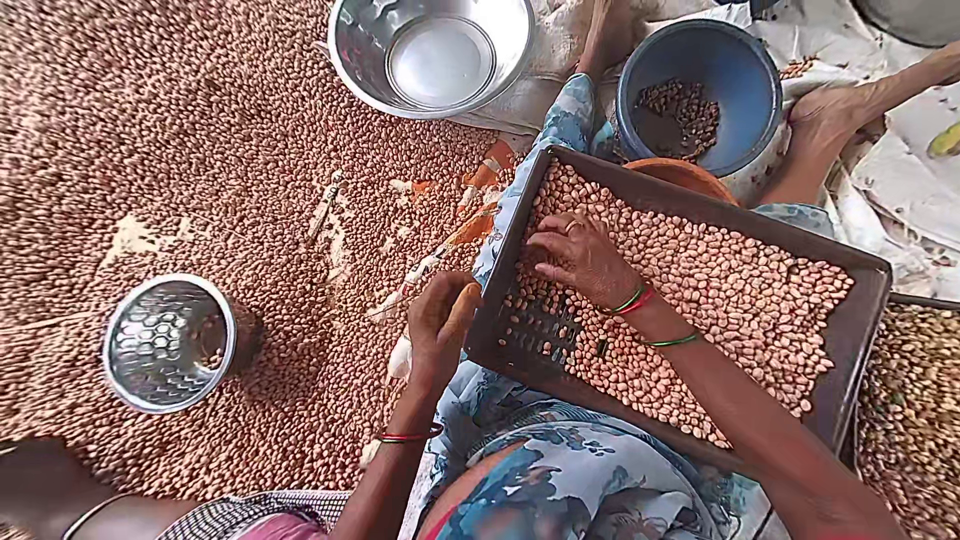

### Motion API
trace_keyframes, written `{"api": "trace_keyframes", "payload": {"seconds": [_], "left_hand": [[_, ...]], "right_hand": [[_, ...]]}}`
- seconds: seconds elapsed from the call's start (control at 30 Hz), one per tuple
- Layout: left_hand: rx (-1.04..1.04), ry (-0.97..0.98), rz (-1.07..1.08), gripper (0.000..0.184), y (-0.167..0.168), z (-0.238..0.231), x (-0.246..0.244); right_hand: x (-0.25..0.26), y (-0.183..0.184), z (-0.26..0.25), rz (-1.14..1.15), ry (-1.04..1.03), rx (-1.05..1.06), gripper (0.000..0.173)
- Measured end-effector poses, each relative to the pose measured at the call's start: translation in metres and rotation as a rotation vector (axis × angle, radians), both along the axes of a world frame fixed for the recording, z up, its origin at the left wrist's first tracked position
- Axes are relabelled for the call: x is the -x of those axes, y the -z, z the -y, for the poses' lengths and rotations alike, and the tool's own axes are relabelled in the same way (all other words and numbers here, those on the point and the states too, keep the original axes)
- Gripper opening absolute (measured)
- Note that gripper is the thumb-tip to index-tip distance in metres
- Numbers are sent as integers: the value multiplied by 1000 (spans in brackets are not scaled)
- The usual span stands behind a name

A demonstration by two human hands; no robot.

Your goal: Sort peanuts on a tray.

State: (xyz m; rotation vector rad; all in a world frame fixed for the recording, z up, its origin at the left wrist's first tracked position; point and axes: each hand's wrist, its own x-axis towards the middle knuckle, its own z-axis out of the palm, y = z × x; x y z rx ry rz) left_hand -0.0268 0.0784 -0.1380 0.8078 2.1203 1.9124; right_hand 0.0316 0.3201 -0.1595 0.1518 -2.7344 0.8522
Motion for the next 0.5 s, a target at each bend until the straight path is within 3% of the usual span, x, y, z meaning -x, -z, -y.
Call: {"api": "trace_keyframes", "payload": {"seconds": [0.1,0.2,0.27,0.37,0.5], "left_hand": [[477,47,-487,17,-2,-7,4],[600,132,-658,13,6,-22,7],[643,149,-616,17,11,-30,6],[623,226,-404,40,13,-39,11],[348,301,78,47,19,-32,26]], "right_hand": [[-25,23,5,33,36,-180,15],[-67,-5,-34,274,288,-249,20],[-81,-29,-54,409,459,-299,15],[-74,-43,-57,311,488,-293,23],[-17,-10,-21,123,422,31,43]]}}
